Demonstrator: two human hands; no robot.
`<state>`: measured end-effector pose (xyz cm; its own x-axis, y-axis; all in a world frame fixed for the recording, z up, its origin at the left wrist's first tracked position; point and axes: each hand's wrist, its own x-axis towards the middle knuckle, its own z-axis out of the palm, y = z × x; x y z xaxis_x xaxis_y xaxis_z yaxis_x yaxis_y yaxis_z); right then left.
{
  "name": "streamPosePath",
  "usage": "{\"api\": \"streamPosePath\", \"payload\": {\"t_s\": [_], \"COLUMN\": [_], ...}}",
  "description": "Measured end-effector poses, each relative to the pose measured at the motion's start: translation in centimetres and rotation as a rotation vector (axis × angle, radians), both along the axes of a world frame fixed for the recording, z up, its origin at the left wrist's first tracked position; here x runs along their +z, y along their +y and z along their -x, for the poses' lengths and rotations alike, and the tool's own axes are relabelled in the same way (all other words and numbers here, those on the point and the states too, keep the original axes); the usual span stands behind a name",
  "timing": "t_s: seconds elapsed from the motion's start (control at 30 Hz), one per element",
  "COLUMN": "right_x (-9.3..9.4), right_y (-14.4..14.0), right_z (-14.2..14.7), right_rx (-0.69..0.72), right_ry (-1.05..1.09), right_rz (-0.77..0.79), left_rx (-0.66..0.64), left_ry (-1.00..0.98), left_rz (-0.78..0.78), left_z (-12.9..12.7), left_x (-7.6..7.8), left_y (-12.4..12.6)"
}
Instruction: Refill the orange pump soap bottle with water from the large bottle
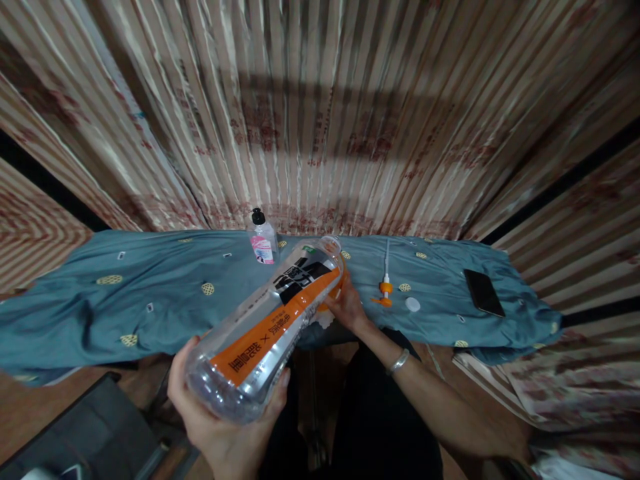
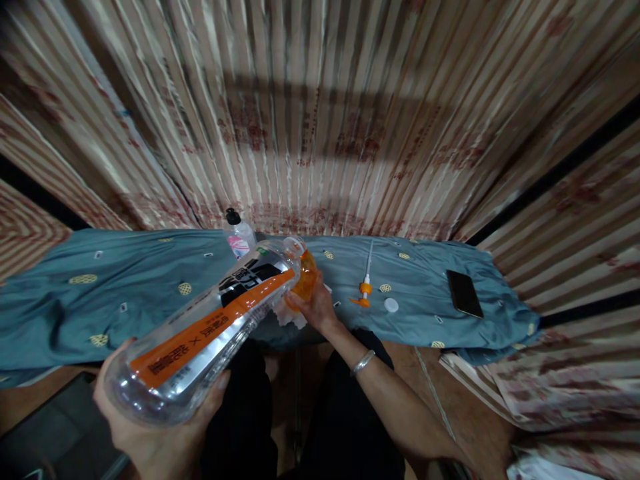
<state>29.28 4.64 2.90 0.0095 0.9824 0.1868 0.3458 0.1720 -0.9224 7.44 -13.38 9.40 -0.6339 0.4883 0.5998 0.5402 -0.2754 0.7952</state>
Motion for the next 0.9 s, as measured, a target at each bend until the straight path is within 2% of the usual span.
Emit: {"api": "streamPosePath", "payload": {"t_s": [0.6,0.9], "right_x": [0.15,-0.19], "right_y": [-0.15,-0.22], "right_z": [0.06,0.05], "right_rx": [-0.022,-0.03], "right_ry": [0.02,0.0], "right_rz": [0.025,-0.016], "left_rx": [0.008,0.004], "left_ry": [0.021,0.004], "left_rz": [-0.031,-0.002], "left_z": [0.0,-0.12], "left_x": [-0.06,0.21], "left_y": [0.08,-0.12]}}
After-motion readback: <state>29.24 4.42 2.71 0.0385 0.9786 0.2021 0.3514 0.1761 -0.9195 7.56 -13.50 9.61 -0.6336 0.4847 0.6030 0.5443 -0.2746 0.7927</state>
